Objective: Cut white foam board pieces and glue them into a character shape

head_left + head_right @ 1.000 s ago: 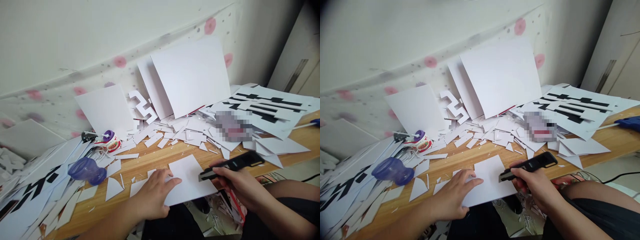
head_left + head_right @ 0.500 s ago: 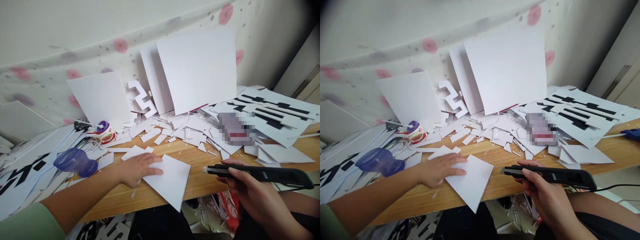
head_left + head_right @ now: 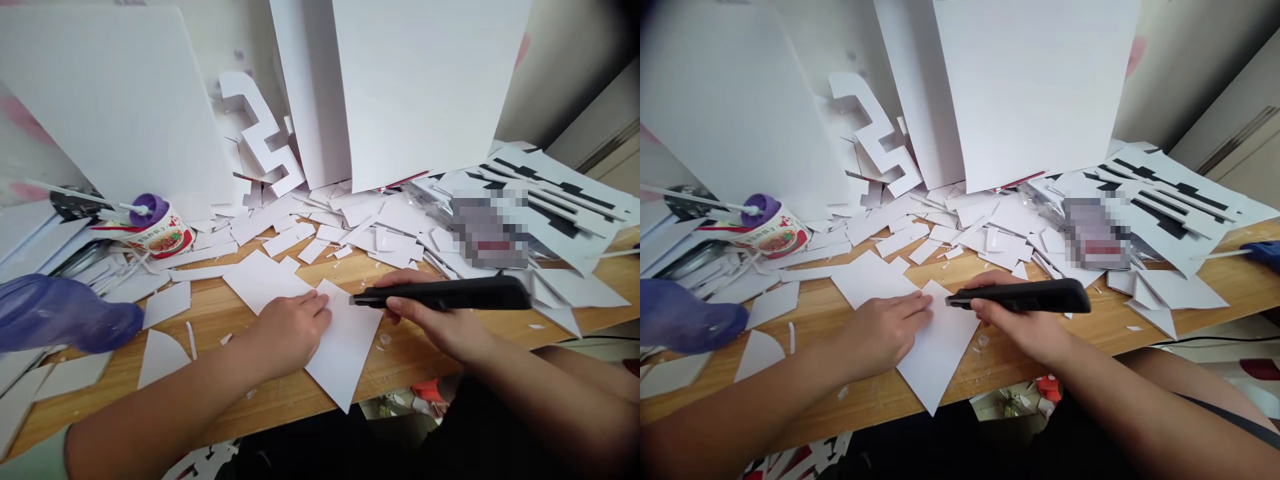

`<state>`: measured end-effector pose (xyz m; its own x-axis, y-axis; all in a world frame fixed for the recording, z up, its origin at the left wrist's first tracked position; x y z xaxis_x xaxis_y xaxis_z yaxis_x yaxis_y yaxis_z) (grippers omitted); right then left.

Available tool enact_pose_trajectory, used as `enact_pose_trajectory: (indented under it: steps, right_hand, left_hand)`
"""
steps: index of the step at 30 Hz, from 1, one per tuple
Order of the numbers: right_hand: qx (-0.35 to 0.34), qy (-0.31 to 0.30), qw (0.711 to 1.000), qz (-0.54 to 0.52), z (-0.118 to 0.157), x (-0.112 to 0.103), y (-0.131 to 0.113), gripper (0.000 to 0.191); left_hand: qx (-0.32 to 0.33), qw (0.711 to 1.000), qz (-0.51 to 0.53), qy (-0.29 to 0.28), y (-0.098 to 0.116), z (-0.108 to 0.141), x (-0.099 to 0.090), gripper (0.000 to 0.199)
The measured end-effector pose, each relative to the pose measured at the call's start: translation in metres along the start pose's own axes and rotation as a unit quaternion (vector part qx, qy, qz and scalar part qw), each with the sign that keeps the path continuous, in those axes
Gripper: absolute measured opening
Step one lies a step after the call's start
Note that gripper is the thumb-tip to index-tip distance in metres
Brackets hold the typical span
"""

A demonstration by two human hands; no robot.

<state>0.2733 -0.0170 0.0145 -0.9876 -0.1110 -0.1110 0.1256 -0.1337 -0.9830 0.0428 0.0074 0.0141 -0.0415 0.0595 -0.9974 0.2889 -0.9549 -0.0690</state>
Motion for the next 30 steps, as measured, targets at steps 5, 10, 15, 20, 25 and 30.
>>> enact_pose_trajectory:
  steps: [5,10,15,20,25,30]
  right_hand:
    - [-0.026,0.039,0.996,0.076,-0.014,0.025,0.011,0.019]
    - [-0.031,0.070,0.986,0.151,-0.012,0.025,0.021,0.019]
    - [-0.017,0.065,0.985,0.158,-0.008,0.023,0.025,0.022]
    - [-0.047,0.071,0.976,0.201,-0.009,0.025,0.018,0.020]
    - [-0.072,0.081,0.967,0.232,-0.010,0.027,0.009,0.019]
    - [-0.112,0.111,0.949,0.274,-0.010,0.031,0.003,0.017]
  left_hand:
    - [0.050,0.997,-0.036,0.048,-0.001,0.011,0.005,0.038]
    - [0.048,0.998,-0.011,0.044,-0.001,0.016,0.009,0.045]
    - [0.047,0.997,-0.004,0.060,0.000,0.015,0.011,0.047]
    - [0.051,0.996,-0.028,0.073,0.000,0.013,0.009,0.050]
    - [0.054,0.997,-0.020,0.056,0.000,0.011,0.007,0.051]
    - [0.058,0.996,-0.033,0.058,0.000,0.012,0.007,0.051]
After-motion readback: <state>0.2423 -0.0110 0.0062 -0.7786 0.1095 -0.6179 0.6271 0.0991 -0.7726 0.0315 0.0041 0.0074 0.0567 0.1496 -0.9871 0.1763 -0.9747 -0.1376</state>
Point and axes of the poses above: each hand's wrist, its own z-axis away from the middle knuckle, its own x-axis out of the palm, y = z × x, the point moved 2 cm from there along -z, towards the middle knuckle, and after that the axes turned 13 degrees about x, right-handed, at the moved point
